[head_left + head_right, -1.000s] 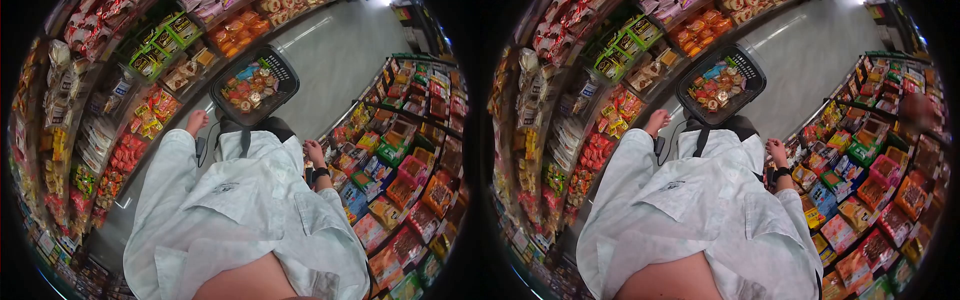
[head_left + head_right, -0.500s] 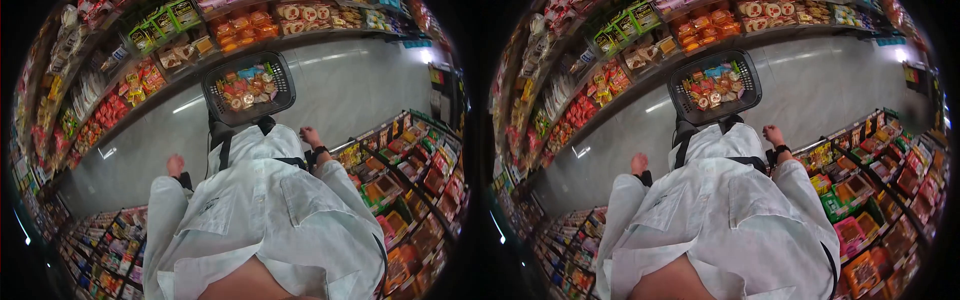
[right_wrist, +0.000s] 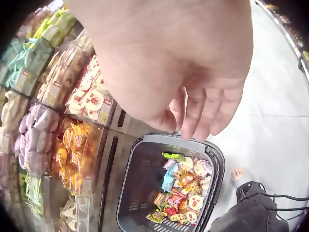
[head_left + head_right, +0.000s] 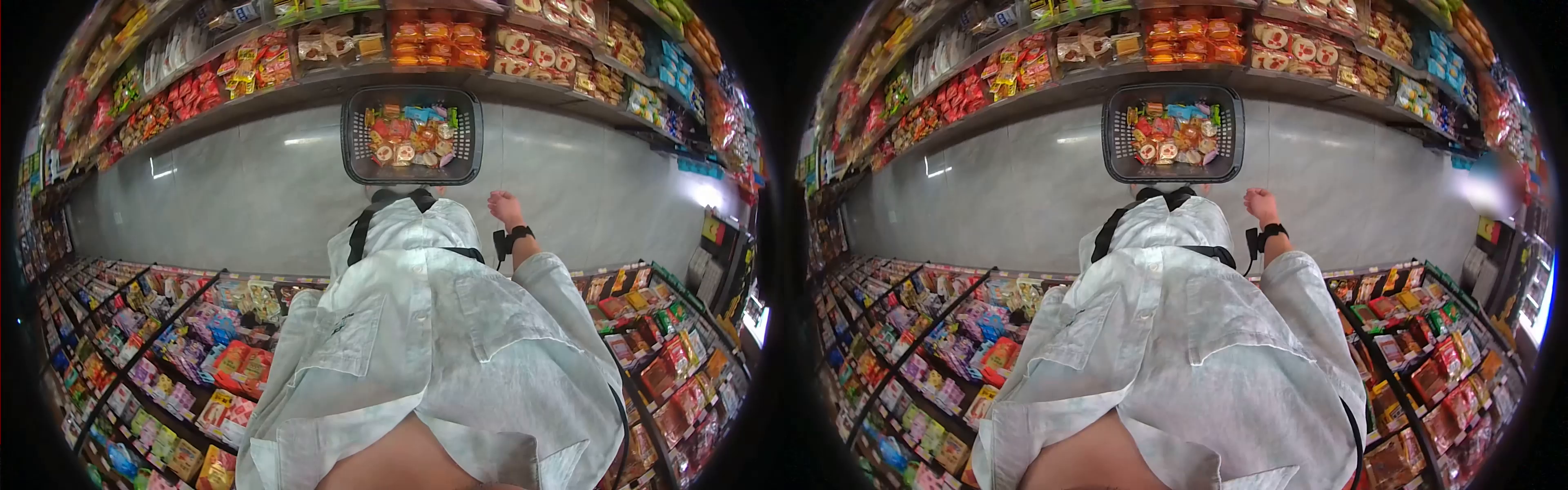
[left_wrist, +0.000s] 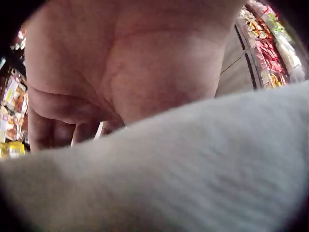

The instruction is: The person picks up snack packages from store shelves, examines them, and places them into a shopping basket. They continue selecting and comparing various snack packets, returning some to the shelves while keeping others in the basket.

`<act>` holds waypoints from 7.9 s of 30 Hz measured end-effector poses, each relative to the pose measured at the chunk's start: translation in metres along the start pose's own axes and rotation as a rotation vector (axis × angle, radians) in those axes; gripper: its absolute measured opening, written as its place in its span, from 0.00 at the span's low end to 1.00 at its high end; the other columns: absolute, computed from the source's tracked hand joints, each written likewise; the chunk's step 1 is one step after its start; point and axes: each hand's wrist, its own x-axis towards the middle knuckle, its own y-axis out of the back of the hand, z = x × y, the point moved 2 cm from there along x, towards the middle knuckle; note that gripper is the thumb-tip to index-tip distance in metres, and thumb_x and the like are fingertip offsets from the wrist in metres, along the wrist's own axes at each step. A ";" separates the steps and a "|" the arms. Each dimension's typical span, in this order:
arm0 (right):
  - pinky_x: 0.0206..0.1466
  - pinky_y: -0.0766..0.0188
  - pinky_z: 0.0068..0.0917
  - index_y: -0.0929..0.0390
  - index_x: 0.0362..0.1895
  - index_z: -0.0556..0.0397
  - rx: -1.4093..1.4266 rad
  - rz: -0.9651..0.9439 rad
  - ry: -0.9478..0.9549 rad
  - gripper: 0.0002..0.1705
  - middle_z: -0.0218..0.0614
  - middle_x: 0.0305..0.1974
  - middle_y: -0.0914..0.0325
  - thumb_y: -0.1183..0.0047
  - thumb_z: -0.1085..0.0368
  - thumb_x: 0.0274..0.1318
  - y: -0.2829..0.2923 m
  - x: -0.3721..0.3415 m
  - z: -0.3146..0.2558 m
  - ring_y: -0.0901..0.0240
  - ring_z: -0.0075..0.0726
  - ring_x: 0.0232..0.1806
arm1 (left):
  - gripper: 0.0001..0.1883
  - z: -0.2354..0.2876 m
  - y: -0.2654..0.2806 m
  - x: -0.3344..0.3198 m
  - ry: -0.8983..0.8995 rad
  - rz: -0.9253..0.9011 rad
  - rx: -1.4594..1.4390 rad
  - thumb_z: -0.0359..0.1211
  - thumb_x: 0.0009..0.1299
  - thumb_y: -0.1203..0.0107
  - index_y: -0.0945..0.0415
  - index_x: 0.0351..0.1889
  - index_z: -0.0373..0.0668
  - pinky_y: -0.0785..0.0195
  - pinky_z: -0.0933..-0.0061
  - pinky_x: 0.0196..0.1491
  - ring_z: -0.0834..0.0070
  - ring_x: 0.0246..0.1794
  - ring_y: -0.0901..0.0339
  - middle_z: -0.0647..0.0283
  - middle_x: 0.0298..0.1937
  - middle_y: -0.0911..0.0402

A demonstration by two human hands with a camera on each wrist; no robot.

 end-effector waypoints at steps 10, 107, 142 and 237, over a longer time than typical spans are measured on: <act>0.47 0.22 0.30 0.20 0.53 0.47 -0.096 0.028 -0.099 0.15 0.28 0.44 0.16 0.46 0.55 0.68 -0.007 -0.074 0.054 0.19 0.28 0.42 | 0.14 0.056 -0.071 0.099 -0.204 -0.174 -0.180 0.38 0.71 0.45 0.16 0.45 0.40 0.28 0.63 0.27 0.68 0.22 0.22 0.57 0.26 0.18; 0.67 0.32 0.30 0.34 0.71 0.63 -0.630 -0.594 -0.218 0.41 0.42 0.63 0.25 0.37 0.51 0.61 -0.238 0.407 0.036 0.26 0.33 0.62 | 0.27 0.207 -0.313 0.086 0.039 0.489 0.365 0.43 0.60 0.39 0.24 0.56 0.43 0.27 0.49 0.56 0.48 0.55 0.25 0.49 0.51 0.23; 0.79 0.45 0.47 0.19 0.60 0.38 -1.334 -0.364 0.883 0.41 0.56 0.76 0.45 0.23 0.48 0.36 -0.257 0.431 0.005 0.51 0.63 0.78 | 0.27 0.218 -0.314 0.090 0.082 0.453 0.452 0.45 0.61 0.41 0.25 0.57 0.45 0.29 0.50 0.57 0.51 0.56 0.25 0.51 0.54 0.23; 0.79 0.54 0.55 0.30 0.72 0.53 -1.583 -0.363 0.512 0.61 0.63 0.77 0.47 0.41 0.22 0.43 -0.261 0.446 -0.019 0.53 0.63 0.80 | 0.26 0.188 -0.310 0.089 0.056 0.544 0.292 0.41 0.59 0.40 0.23 0.55 0.43 0.27 0.50 0.54 0.49 0.54 0.24 0.50 0.51 0.22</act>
